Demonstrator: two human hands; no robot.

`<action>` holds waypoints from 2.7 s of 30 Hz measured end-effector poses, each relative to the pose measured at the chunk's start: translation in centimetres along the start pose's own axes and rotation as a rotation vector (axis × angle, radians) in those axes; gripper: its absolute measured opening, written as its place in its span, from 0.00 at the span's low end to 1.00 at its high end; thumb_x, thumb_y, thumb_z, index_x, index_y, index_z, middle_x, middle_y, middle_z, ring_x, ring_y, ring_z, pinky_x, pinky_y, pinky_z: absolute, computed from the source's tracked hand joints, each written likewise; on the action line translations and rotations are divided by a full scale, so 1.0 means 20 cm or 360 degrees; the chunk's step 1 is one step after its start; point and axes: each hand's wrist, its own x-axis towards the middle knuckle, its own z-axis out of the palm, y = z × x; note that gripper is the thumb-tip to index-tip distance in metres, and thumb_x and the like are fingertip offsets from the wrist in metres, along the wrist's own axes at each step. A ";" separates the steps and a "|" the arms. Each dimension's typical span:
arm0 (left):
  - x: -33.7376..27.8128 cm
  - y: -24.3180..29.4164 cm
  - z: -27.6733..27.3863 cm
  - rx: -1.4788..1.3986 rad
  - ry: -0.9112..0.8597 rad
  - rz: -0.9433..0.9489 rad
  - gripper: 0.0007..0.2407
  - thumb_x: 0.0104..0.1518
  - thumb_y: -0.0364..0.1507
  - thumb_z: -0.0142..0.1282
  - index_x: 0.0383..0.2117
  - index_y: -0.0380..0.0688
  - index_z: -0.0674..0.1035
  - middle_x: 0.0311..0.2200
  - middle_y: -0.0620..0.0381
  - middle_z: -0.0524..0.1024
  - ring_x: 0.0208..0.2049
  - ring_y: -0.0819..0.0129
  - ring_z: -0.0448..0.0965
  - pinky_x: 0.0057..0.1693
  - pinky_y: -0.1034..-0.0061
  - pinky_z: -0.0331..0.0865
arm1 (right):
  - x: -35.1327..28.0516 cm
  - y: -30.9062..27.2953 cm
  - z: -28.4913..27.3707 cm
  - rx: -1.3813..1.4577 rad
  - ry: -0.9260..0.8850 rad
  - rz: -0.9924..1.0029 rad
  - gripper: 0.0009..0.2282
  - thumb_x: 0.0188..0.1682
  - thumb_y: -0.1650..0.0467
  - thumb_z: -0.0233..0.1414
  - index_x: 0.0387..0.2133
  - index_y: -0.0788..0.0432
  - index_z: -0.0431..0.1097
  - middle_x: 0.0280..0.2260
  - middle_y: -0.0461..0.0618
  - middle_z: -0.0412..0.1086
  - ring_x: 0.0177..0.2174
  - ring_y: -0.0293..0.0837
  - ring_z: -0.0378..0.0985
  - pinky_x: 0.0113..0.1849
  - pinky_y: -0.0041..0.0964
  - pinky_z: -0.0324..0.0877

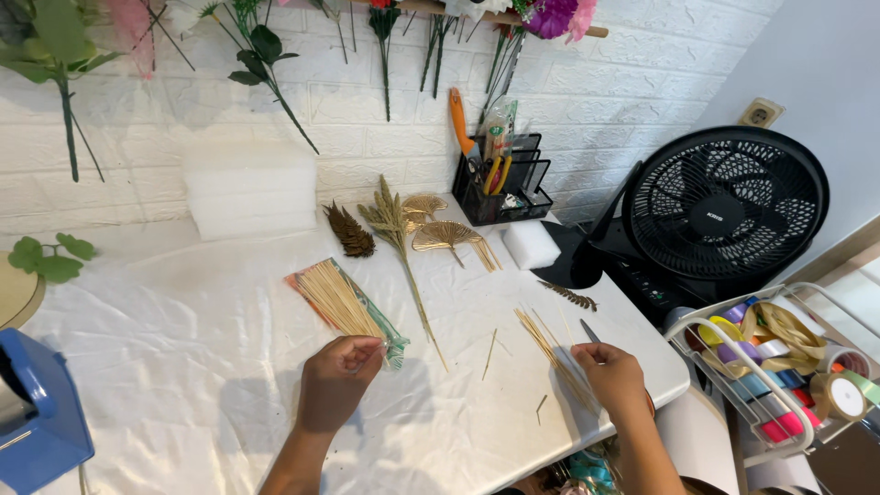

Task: The person tapes several wooden skewers together to create reinforced floral picks on a work table.

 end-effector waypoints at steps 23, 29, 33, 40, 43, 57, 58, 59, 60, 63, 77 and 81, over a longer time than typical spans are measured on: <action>0.00 -0.07 -0.01 -0.0019 0.0010 0.0400 0.04 0.52 0.28 0.65 0.32 0.47 0.89 0.29 0.63 0.86 0.30 0.78 0.85 0.41 0.85 0.79 | -0.69 -0.23 0.91 0.0763 -0.0512 -0.0544 0.16 0.41 0.71 0.66 0.43 0.54 0.75 0.25 0.42 0.66 0.24 0.35 0.65 0.32 0.30 0.64; 0.00 -0.04 -0.02 -0.0069 0.0053 0.0719 0.04 0.56 0.27 0.64 0.32 0.43 0.87 0.30 0.59 0.85 0.29 0.75 0.84 0.39 0.84 0.79 | -0.70 -0.06 0.85 0.0765 -0.0429 -0.0598 0.04 0.45 0.74 0.63 0.25 0.56 0.74 0.21 0.43 0.69 0.22 0.33 0.68 0.29 0.26 0.65; 0.00 -0.07 -0.01 -0.0008 0.0019 0.0626 0.04 0.54 0.28 0.65 0.32 0.45 0.87 0.31 0.62 0.86 0.28 0.77 0.84 0.39 0.85 0.78 | -0.71 -0.17 0.92 0.0672 -0.0412 -0.0575 0.05 0.44 0.71 0.64 0.25 0.57 0.75 0.21 0.45 0.75 0.23 0.35 0.72 0.30 0.28 0.68; 0.00 -0.05 -0.02 0.0000 0.0086 0.0483 0.04 0.53 0.28 0.66 0.31 0.46 0.88 0.30 0.62 0.87 0.29 0.79 0.85 0.40 0.86 0.80 | -0.81 -0.19 0.80 0.0593 -0.0511 -0.0506 0.09 0.43 0.73 0.58 0.36 0.54 0.83 0.22 0.41 0.76 0.20 0.32 0.68 0.29 0.26 0.68; 0.00 -0.06 -0.01 -0.0063 0.0053 0.0546 0.04 0.53 0.27 0.65 0.32 0.45 0.88 0.29 0.61 0.86 0.29 0.77 0.85 0.39 0.85 0.80 | -0.72 -0.07 0.87 0.0714 -0.0698 -0.0575 0.07 0.44 0.76 0.61 0.34 0.61 0.84 0.17 0.49 0.79 0.19 0.34 0.77 0.28 0.26 0.72; -0.01 0.06 -0.04 0.0191 -0.0055 -0.0028 0.08 0.52 0.34 0.64 0.33 0.50 0.90 0.31 0.66 0.89 0.32 0.79 0.87 0.43 0.85 0.79 | -0.22 -0.05 0.65 0.0216 -0.0063 -0.0854 0.04 0.42 0.65 0.65 0.29 0.47 0.81 0.27 0.35 0.79 0.22 0.33 0.73 0.33 0.28 0.71; -0.01 0.06 -0.04 0.0163 -0.0034 -0.0021 0.07 0.52 0.33 0.65 0.32 0.49 0.90 0.30 0.65 0.89 0.32 0.79 0.87 0.43 0.86 0.80 | -0.12 0.00 0.55 0.0056 0.0126 -0.0842 0.02 0.44 0.66 0.62 0.29 0.43 0.81 0.27 0.33 0.78 0.23 0.34 0.73 0.35 0.29 0.70; 0.00 0.04 -0.02 0.0160 -0.0040 -0.0027 0.07 0.52 0.33 0.65 0.32 0.49 0.90 0.30 0.65 0.89 0.32 0.79 0.87 0.43 0.86 0.80 | -0.04 0.02 0.46 0.0048 0.0127 -0.0837 0.02 0.44 0.66 0.62 0.29 0.43 0.81 0.27 0.33 0.78 0.23 0.34 0.73 0.35 0.29 0.70; 0.00 0.02 -0.01 0.0112 -0.0011 0.0044 0.06 0.52 0.32 0.65 0.32 0.48 0.90 0.29 0.64 0.88 0.31 0.80 0.85 0.43 0.86 0.79 | 0.04 0.04 0.36 -0.0212 0.0149 -0.0706 0.04 0.47 0.64 0.59 0.32 0.45 0.80 0.31 0.35 0.78 0.22 0.37 0.72 0.33 0.35 0.68; 0.00 0.01 0.00 0.0081 0.0000 0.0112 0.06 0.52 0.30 0.65 0.32 0.47 0.90 0.29 0.64 0.87 0.30 0.80 0.84 0.42 0.86 0.79 | 0.14 0.08 0.22 -0.0605 0.0028 -0.0414 0.10 0.51 0.61 0.55 0.39 0.48 0.79 0.37 0.41 0.78 0.30 0.44 0.75 0.34 0.41 0.69; 0.00 -0.01 -0.01 0.0111 0.0046 0.0139 0.05 0.51 0.31 0.65 0.31 0.48 0.90 0.29 0.65 0.88 0.30 0.81 0.84 0.41 0.87 0.78 | -0.16 -0.11 0.04 -0.0425 -0.0056 -0.0561 0.07 0.55 0.64 0.49 0.35 0.51 0.73 0.16 0.42 0.63 0.19 0.40 0.63 0.28 0.36 0.60; 0.00 0.01 -0.01 0.0099 0.0050 0.0155 0.05 0.51 0.31 0.65 0.30 0.49 0.90 0.27 0.66 0.87 0.28 0.81 0.84 0.40 0.88 0.78 | -0.30 -0.17 0.07 -0.0094 -0.0189 -0.0781 0.06 0.55 0.64 0.50 0.40 0.50 0.71 0.30 0.39 0.83 0.24 0.35 0.82 0.34 0.29 0.70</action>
